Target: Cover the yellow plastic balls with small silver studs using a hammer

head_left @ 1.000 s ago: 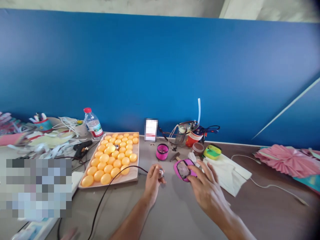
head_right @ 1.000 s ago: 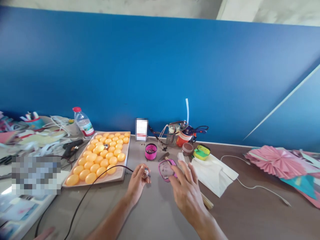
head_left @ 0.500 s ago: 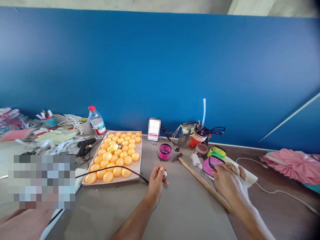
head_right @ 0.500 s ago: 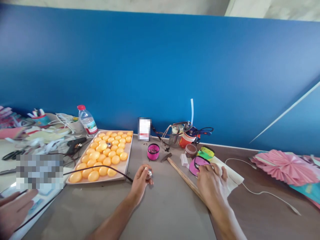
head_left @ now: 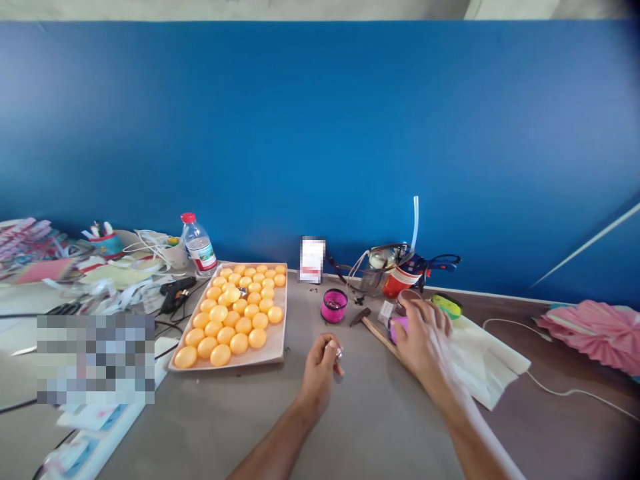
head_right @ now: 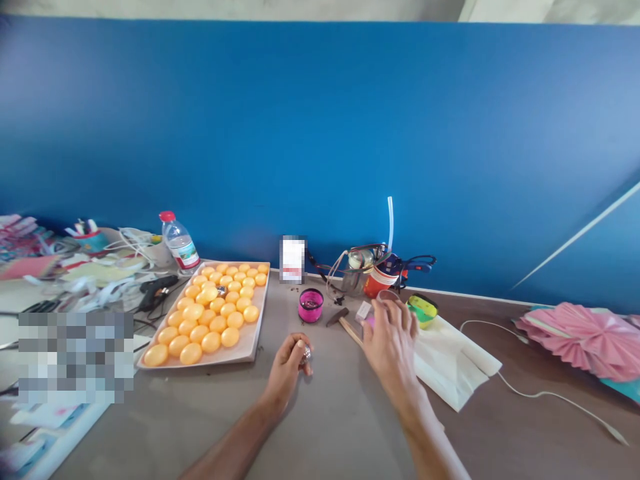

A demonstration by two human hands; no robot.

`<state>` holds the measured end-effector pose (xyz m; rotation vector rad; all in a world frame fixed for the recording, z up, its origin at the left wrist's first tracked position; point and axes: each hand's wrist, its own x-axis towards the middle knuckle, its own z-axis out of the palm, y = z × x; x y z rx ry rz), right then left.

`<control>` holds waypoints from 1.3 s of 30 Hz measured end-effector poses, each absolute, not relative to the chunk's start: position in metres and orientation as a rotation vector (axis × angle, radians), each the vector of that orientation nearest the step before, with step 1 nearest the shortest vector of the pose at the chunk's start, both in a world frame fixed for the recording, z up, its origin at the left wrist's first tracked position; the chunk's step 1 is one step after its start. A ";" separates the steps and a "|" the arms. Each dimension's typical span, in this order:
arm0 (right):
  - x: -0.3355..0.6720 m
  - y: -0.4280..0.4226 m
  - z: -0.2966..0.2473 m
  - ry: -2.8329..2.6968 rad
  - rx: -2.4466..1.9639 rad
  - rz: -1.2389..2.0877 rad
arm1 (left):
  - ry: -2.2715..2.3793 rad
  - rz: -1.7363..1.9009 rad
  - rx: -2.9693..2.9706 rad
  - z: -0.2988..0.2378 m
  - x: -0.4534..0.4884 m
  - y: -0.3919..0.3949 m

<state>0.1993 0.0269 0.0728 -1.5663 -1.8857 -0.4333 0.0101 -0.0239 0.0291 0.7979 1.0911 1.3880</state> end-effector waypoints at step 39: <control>0.109 0.048 0.021 -2.130 -1.108 -0.071 | 1.045 1.516 0.591 0.016 -0.001 -0.018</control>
